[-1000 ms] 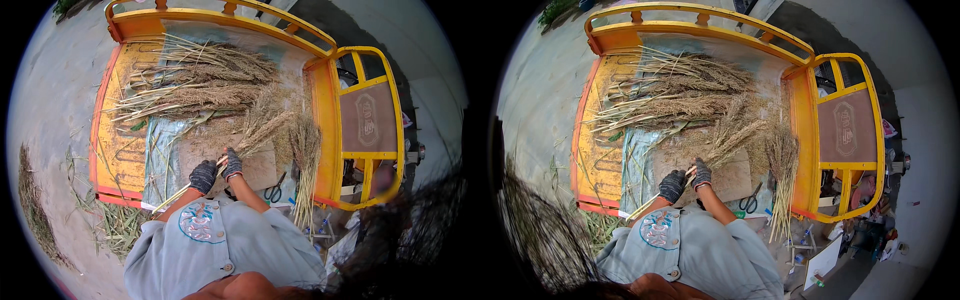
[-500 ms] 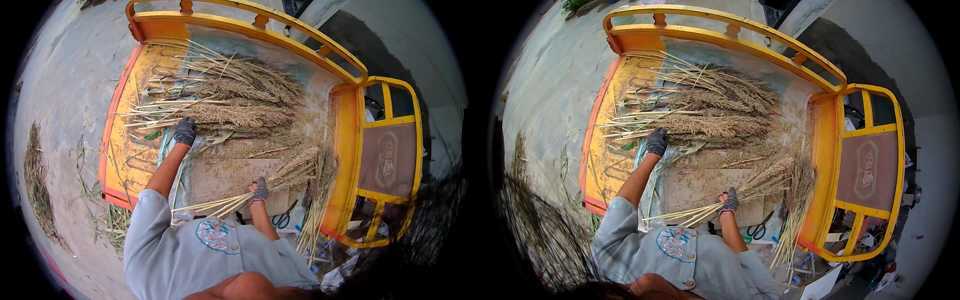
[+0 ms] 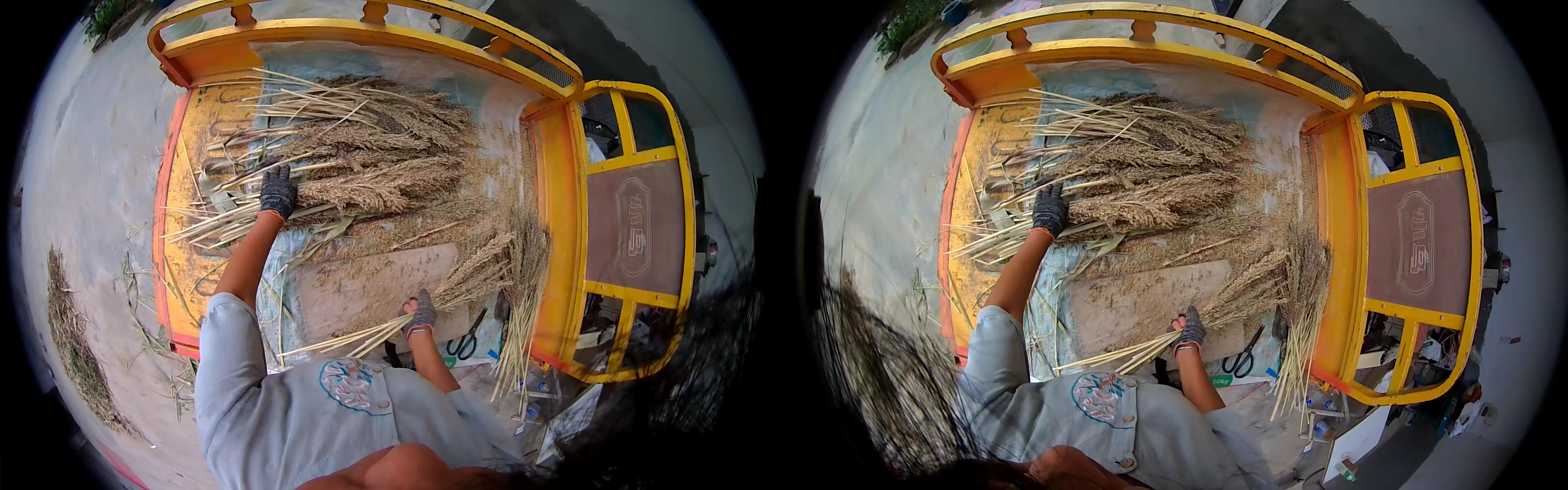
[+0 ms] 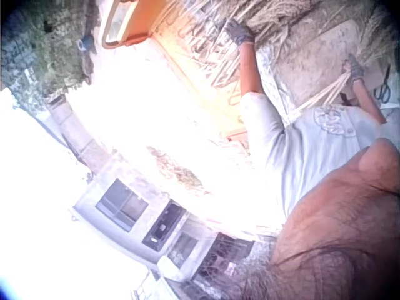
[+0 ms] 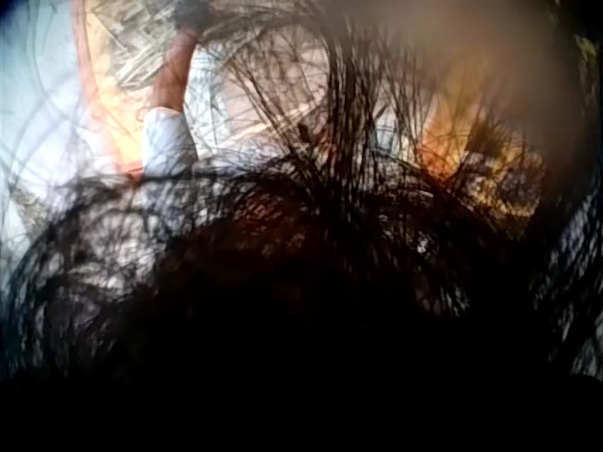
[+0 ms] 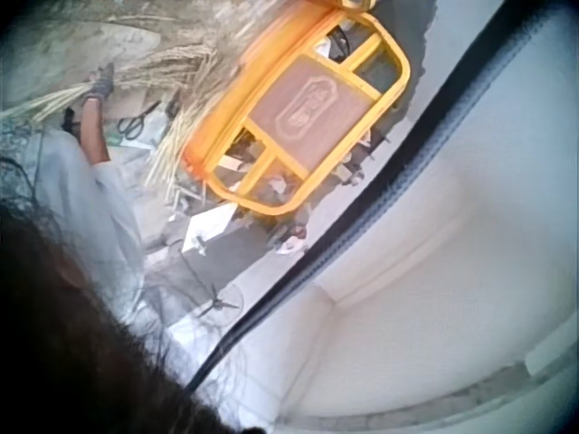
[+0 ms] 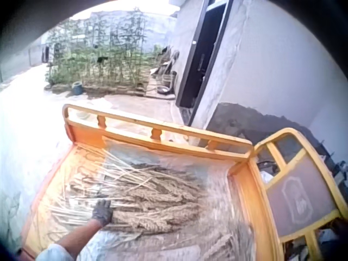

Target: The person stands at the back of a yellow utility vehicle and processes bundles of dried grain stalks. They repeatedly pick up stalks, align them, and strike the heads against a wooden board to thresh the grain. The person then gathers the processed stalks and places them into a pile on the vehicle bed.

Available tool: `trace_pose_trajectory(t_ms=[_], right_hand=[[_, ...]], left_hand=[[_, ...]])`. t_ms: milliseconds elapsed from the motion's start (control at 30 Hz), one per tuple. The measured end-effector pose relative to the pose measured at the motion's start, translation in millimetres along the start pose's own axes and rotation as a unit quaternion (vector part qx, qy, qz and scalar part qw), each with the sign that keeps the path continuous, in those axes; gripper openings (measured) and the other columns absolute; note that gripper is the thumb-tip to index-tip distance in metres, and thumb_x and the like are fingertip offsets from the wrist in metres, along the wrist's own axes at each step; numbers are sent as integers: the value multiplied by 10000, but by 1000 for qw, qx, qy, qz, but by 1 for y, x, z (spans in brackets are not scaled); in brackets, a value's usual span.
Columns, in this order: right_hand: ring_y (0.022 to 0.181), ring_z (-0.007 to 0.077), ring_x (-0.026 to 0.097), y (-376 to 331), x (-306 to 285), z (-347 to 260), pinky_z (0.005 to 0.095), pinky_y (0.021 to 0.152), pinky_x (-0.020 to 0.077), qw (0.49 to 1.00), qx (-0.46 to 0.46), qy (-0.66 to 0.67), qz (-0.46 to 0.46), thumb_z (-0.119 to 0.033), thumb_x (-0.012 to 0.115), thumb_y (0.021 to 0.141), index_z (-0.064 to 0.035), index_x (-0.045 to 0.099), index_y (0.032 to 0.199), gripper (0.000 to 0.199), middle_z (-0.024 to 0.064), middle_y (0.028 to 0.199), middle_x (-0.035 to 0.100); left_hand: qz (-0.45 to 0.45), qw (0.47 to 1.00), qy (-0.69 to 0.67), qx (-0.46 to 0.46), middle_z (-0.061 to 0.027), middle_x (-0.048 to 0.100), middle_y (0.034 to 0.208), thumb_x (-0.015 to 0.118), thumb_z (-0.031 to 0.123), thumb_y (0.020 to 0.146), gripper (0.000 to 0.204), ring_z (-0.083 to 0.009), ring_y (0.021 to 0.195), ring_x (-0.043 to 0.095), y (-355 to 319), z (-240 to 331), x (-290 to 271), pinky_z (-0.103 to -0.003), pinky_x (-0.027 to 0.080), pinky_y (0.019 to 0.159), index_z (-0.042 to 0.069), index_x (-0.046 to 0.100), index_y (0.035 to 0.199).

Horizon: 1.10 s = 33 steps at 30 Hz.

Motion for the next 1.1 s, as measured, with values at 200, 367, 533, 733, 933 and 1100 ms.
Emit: trace_pose_trajectory(t_ms=[200, 367, 533, 733, 933, 1100], right_hand=[[316, 166, 225, -54, 30, 8, 323, 285, 207, 999, 12, -16, -26, -403, 410, 838, -150, 283, 473, 462, 18, 402, 330], [334, 153, 276, -52, 32, 32, 298, 304, 230, 999, -31, -37, -23, -376, 455, 834, -129, 326, 507, 429, 17, 423, 346], [361, 127, 324, -103, 44, 49, 270, 330, 255, 974, -41, -224, 0, -306, 489, 831, -88, 405, 572, 349, 20, 484, 439], [377, 114, 391, -100, 11, 74, 248, 322, 309, 971, -74, -212, -81, -283, 470, 847, -69, 517, 760, 236, 45, 619, 571], [382, 117, 397, -101, -6, 81, 254, 317, 319, 975, -55, -197, -90, -285, 459, 858, -83, 461, 780, 216, 45, 631, 559], [372, 122, 386, -94, -33, 74, 260, 297, 302, 987, -51, -146, -50, -321, 471, 852, -95, 429, 694, 279, 21, 538, 447]], left_hand=[[-40, 987, -158, -3, -198, 593, 893, 633, 345, 683, 464, -342, 831, 572, -121, 40, -78, -424, 461, 701, 116, 540, 1075], [-100, 918, -383, 20, -205, 577, 968, 566, 390, 755, 448, -353, 908, 533, -187, 82, -24, -391, 420, 781, 49, 554, 1045], [-137, 882, -437, 115, -207, 531, 1113, 405, 359, 870, 450, -293, 1064, 483, -254, 110, 48, -337, 349, 906, 15, 497, 1144], [-211, 873, -439, 17, -203, 437, 1226, 313, 269, 910, 402, -317, 1125, 416, -290, 108, 32, -337, 318, 935, 17, 435, 1197], [-115, 694, -709, 49, -64, 363, 1306, 436, 368, 864, 484, -179, 1131, 377, -279, 79, 98, -298, 309, 917, 135, 356, 1281], [-65, 769, -583, -254, -155, 509, 1150, 571, 319, 780, 455, -248, 998, 517, -315, 52, 73, -341, 411, 836, 61, 496, 1148]])
Point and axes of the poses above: each hand's wrist, its own y-axis towards the middle knuckle, its own x-axis out of the palm, z = x × y, the point moved 2 cm from there along y, towards the middle knuckle
